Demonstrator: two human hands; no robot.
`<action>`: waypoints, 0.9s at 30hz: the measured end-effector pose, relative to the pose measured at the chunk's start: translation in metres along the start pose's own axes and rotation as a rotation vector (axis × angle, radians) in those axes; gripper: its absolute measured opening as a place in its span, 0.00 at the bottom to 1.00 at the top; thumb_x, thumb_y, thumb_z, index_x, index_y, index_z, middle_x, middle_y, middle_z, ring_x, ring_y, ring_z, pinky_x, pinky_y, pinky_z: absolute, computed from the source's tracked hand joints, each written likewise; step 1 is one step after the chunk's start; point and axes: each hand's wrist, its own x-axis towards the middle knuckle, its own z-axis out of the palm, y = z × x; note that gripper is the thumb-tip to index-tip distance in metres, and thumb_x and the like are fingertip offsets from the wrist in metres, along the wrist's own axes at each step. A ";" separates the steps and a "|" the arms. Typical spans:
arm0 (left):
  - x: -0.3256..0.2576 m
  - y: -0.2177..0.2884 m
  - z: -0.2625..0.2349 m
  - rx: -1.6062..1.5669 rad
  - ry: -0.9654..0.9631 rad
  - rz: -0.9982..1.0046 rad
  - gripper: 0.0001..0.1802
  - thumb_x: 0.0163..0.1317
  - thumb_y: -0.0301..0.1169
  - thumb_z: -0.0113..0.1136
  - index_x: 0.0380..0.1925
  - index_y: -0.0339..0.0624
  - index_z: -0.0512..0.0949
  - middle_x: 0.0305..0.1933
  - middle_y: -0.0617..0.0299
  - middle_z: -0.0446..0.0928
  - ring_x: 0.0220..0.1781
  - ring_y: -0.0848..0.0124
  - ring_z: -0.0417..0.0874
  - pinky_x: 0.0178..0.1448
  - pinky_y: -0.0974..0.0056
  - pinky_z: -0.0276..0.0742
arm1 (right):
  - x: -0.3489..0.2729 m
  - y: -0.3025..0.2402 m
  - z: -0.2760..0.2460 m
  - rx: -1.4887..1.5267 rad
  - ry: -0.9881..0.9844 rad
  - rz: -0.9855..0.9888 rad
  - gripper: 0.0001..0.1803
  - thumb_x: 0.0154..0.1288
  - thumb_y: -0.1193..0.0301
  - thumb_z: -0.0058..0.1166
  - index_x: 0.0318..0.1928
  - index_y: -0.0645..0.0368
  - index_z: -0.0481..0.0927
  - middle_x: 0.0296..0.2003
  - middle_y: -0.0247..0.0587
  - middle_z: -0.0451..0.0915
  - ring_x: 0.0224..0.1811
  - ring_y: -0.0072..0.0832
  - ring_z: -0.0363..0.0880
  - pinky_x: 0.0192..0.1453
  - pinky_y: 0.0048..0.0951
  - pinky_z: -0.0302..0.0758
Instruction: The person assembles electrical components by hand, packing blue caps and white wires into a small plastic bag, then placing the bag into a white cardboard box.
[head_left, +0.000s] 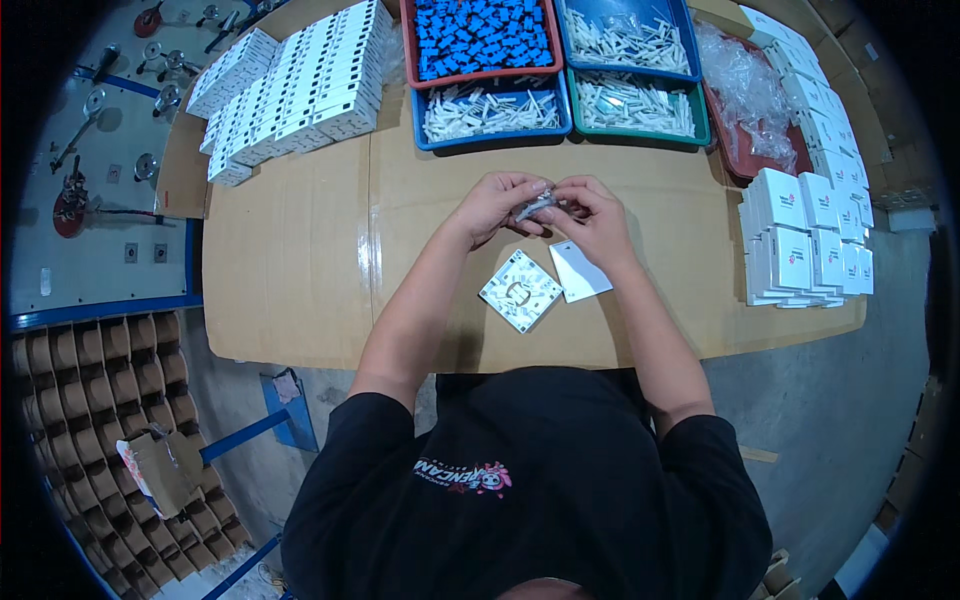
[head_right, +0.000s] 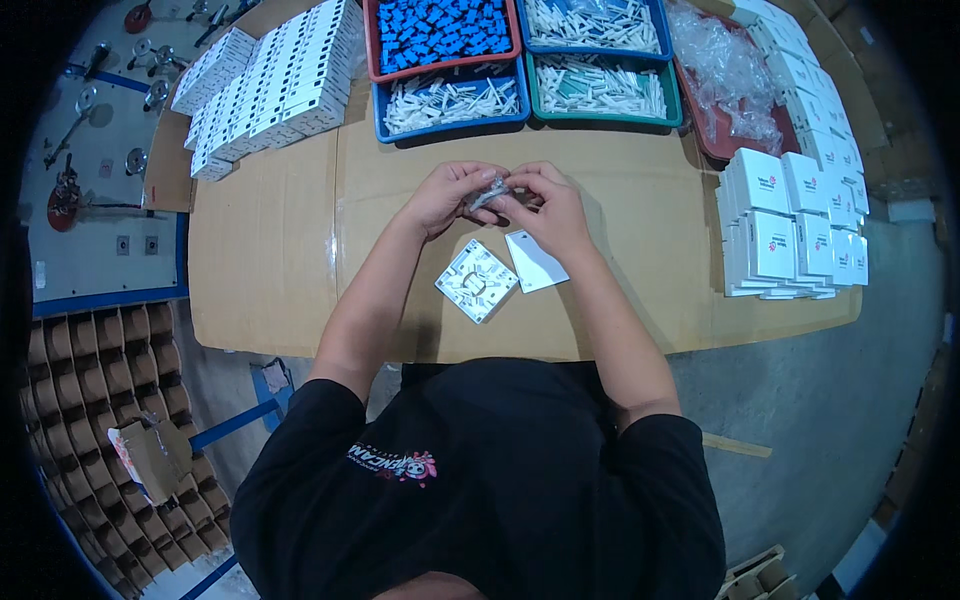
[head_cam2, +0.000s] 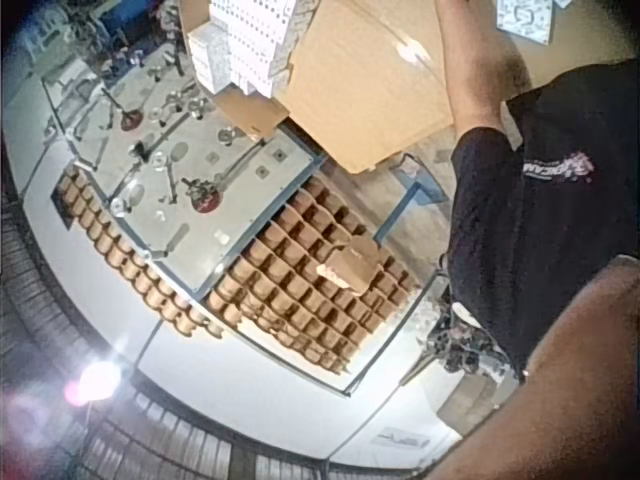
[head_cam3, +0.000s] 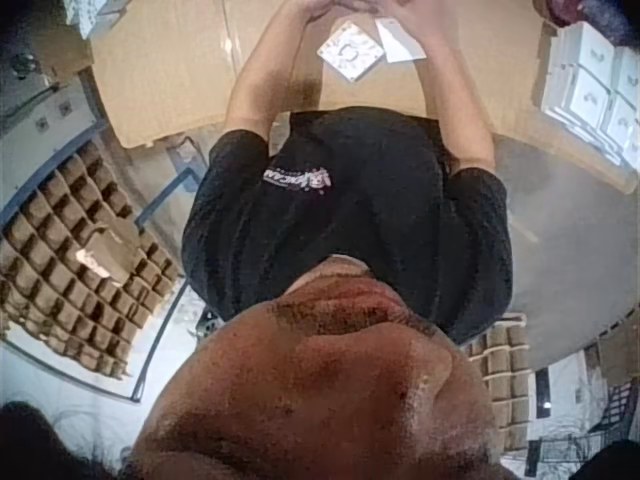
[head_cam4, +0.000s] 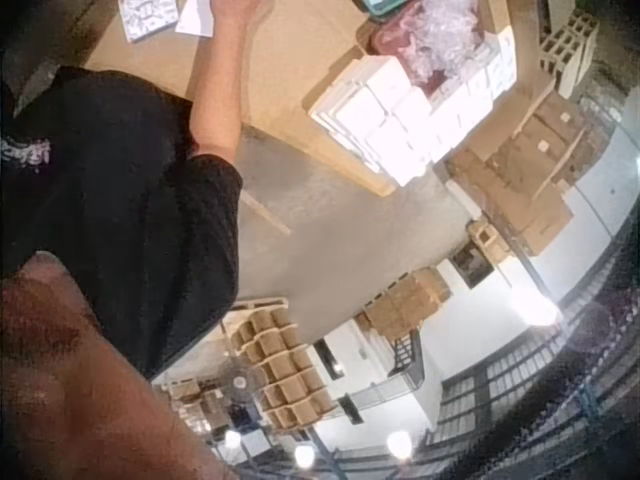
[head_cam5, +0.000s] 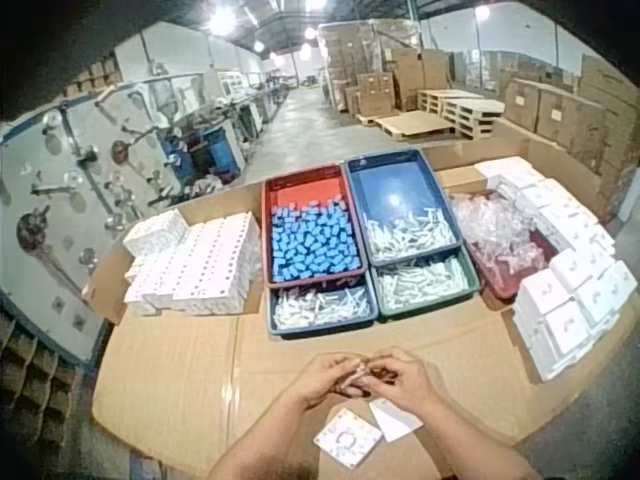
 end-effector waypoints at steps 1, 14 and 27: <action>0.000 0.001 0.001 0.013 -0.005 -0.001 0.23 0.75 0.40 0.56 0.59 0.33 0.76 0.45 0.52 0.86 0.41 0.67 0.90 0.41 0.66 0.90 | 0.000 0.003 0.001 0.025 0.000 0.003 0.09 0.60 0.77 0.68 0.42 0.65 0.86 0.42 0.38 0.83 0.34 0.23 0.81 0.38 0.22 0.77; -0.009 -0.006 -0.005 -0.115 -0.010 0.099 0.23 0.76 0.31 0.52 0.66 0.31 0.68 0.52 0.47 0.84 0.46 0.65 0.90 0.46 0.67 0.89 | -0.001 0.001 -0.001 0.046 0.065 0.118 0.07 0.63 0.78 0.65 0.41 0.67 0.85 0.42 0.37 0.83 0.35 0.20 0.83 0.39 0.21 0.79; -0.007 -0.006 -0.002 -0.080 0.011 0.095 0.22 0.76 0.30 0.52 0.66 0.31 0.68 0.55 0.48 0.82 0.50 0.66 0.89 0.49 0.68 0.89 | -0.001 0.005 -0.003 -0.004 0.054 0.082 0.09 0.60 0.76 0.69 0.38 0.67 0.85 0.41 0.38 0.84 0.33 0.20 0.82 0.37 0.21 0.79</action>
